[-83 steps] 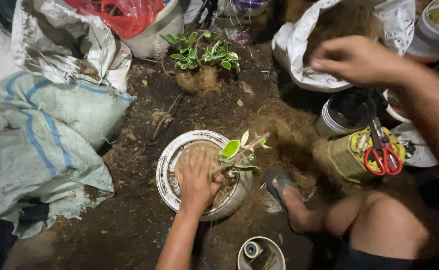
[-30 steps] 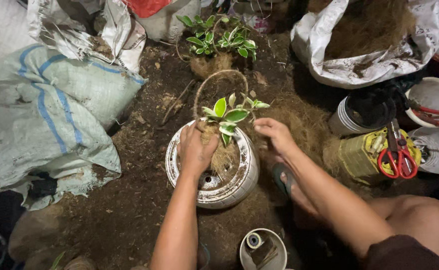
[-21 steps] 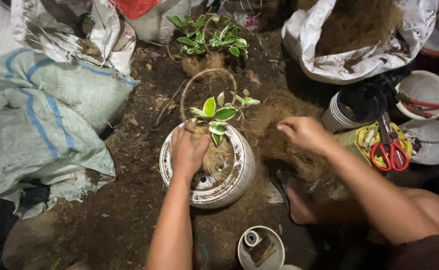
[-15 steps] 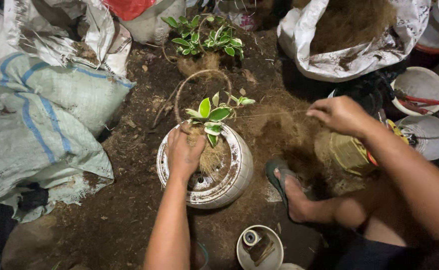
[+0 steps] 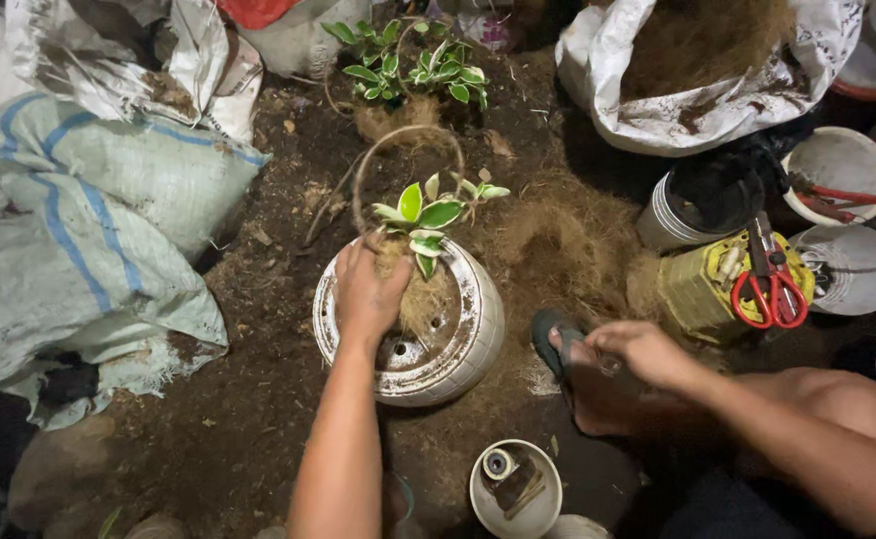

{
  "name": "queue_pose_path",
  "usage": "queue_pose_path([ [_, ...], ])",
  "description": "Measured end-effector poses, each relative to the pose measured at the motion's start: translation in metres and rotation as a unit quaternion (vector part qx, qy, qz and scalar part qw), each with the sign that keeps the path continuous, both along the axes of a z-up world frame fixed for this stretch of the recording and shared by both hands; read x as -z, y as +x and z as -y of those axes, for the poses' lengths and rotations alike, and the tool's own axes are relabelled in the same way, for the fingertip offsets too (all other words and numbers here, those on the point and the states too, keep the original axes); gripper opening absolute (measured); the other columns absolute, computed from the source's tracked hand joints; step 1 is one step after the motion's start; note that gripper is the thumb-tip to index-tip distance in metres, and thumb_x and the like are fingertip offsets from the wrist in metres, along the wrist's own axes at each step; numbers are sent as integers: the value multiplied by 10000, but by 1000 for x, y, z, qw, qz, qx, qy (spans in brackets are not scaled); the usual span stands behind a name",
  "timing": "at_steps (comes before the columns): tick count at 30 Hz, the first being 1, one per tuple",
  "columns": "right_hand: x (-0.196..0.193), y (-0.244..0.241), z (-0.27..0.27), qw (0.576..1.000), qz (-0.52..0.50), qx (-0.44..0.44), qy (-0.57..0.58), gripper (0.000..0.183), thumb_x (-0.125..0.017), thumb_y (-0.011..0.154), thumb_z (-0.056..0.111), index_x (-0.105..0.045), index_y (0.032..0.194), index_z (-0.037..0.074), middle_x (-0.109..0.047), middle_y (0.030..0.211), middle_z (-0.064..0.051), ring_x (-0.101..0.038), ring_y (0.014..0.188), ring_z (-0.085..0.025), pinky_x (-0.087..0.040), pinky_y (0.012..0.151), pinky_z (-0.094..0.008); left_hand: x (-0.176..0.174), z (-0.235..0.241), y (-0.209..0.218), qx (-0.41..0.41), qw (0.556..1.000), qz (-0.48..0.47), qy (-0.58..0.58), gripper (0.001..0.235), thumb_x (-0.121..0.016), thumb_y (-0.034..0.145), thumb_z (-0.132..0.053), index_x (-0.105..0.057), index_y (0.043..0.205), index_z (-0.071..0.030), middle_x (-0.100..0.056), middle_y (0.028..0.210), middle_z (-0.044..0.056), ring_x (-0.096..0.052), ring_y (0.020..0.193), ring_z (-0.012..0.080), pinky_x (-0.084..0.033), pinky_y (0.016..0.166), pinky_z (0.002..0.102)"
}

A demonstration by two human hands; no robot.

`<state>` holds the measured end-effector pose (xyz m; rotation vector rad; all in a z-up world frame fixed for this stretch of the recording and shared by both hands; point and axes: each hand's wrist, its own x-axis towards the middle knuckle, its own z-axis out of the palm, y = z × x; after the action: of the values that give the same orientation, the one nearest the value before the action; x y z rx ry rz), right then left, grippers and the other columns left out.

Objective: The person wraps a small potted plant with coconut fiber by hand, pressing and shaping the fiber around the base and stem. They adjust the plant's position and continue to pack the fiber to form a neat, rounded base.

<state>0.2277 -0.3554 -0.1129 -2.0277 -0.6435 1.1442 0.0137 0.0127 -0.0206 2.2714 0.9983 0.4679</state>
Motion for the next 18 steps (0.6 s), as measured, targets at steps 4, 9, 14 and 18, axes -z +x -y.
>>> queue_pose_path([
  [4, -24, -66, -3, 969, 185, -151, -62, 342, -602, 907, 162, -703, 1230, 112, -684, 1247, -204, -741, 945, -303, -562, 872, -432, -7, 7, 11, -41, 999, -15, -11, 630, -660, 861, -452, -584, 1372, -91, -539, 1473, 141, -381, 1430, 385, -323, 1124, 574],
  [9, -79, -128, -29, 856, 365, -364, 35, 454, -670, 784, 134, -659, 1234, 70, -747, 763, -152, -724, 672, -356, -505, 976, -522, -7, 18, 39, -76, 992, -99, 8, 766, -674, 849, -479, -468, 1447, -48, -444, 1525, 147, -273, 1455, 417, -228, 1094, 683],
  [14, -133, -139, -55, 859, 378, -327, 110, 484, -726, 850, 210, -655, 1306, 64, -754, 839, -98, -727, 707, -314, -422, 953, -601, -8, 30, 51, -69, 988, -135, 17, 783, -638, 855, -496, -443, 1481, -70, -405, 1569, 125, -243, 1466, 420, -219, 1103, 687],
  [18, -180, -125, -64, 842, 397, -311, 194, 374, -714, 801, 134, -697, 1173, 100, -663, 813, -130, -673, 752, -339, -472, 994, -534, -11, 30, 51, -69, 989, -130, 24, 773, -633, 864, -483, -443, 1483, -61, -400, 1575, 127, -239, 1461, 421, -209, 1102, 693],
])
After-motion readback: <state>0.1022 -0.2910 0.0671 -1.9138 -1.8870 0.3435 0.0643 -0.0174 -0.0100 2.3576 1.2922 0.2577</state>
